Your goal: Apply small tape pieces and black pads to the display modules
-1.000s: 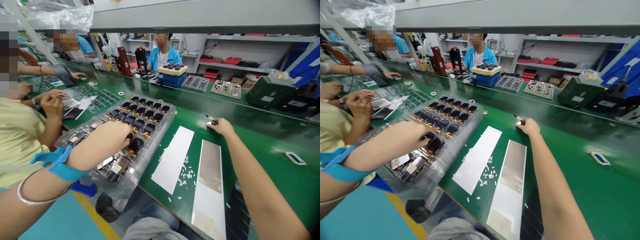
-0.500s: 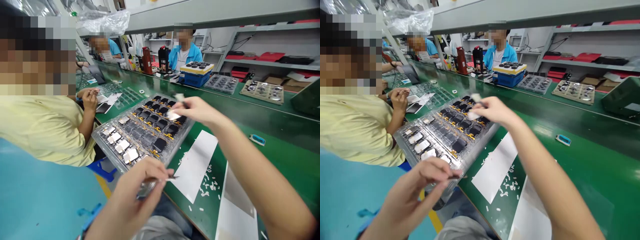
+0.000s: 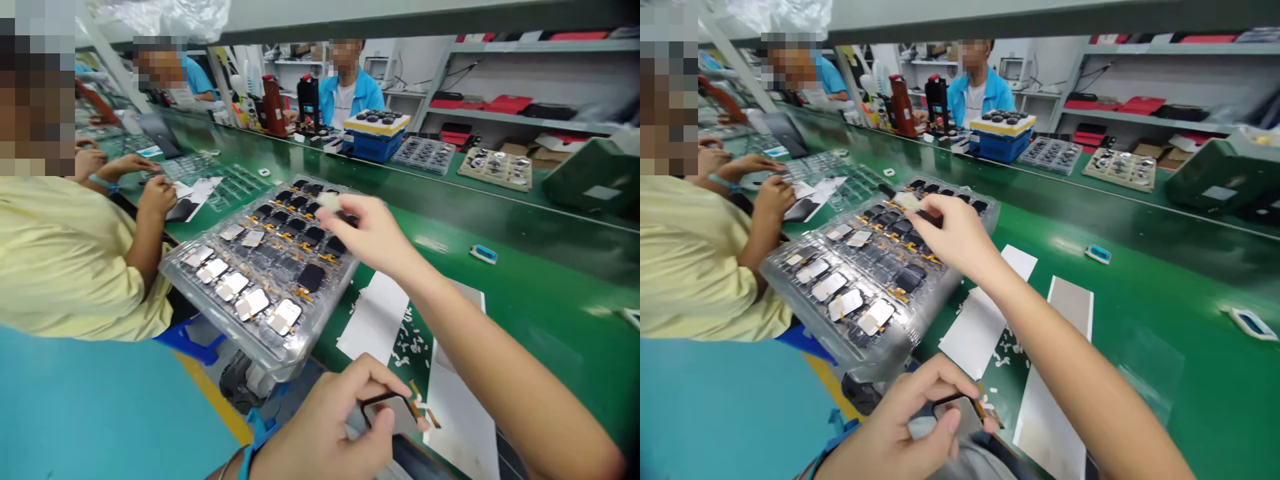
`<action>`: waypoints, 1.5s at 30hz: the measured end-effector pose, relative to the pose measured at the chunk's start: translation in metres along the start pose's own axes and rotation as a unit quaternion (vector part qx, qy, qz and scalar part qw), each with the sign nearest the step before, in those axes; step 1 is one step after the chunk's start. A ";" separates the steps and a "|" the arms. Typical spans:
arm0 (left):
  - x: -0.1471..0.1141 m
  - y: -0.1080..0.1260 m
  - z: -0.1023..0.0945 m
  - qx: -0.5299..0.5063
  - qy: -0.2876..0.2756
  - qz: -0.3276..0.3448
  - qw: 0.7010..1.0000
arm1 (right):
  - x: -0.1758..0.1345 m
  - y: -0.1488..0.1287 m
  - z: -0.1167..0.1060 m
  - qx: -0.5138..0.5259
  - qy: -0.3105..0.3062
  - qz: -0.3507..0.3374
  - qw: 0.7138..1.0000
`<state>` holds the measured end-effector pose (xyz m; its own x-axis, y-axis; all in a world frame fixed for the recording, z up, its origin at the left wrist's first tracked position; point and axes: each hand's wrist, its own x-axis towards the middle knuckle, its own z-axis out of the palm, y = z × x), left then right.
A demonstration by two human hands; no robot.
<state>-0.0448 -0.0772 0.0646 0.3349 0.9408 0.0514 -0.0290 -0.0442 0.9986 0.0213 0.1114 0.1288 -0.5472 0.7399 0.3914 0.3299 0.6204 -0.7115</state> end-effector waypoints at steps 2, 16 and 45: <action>0.013 -0.009 0.007 -0.014 -0.029 -0.024 0.999 | -0.054 0.006 -0.036 0.030 0.046 0.012 0.998; 0.082 -0.072 0.029 0.025 0.241 0.098 0.965 | -0.034 0.154 -0.100 -0.179 0.044 0.225 0.957; 0.084 -0.069 0.020 0.146 0.186 0.035 0.971 | 0.056 -0.011 0.086 -0.023 -0.163 0.046 0.985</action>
<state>0.0043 -0.0021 0.0005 -0.0228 0.9858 0.1662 0.2469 -0.1555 0.9565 -0.0795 0.1235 0.1082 -0.7290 0.6753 0.1118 0.4201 0.5703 -0.7059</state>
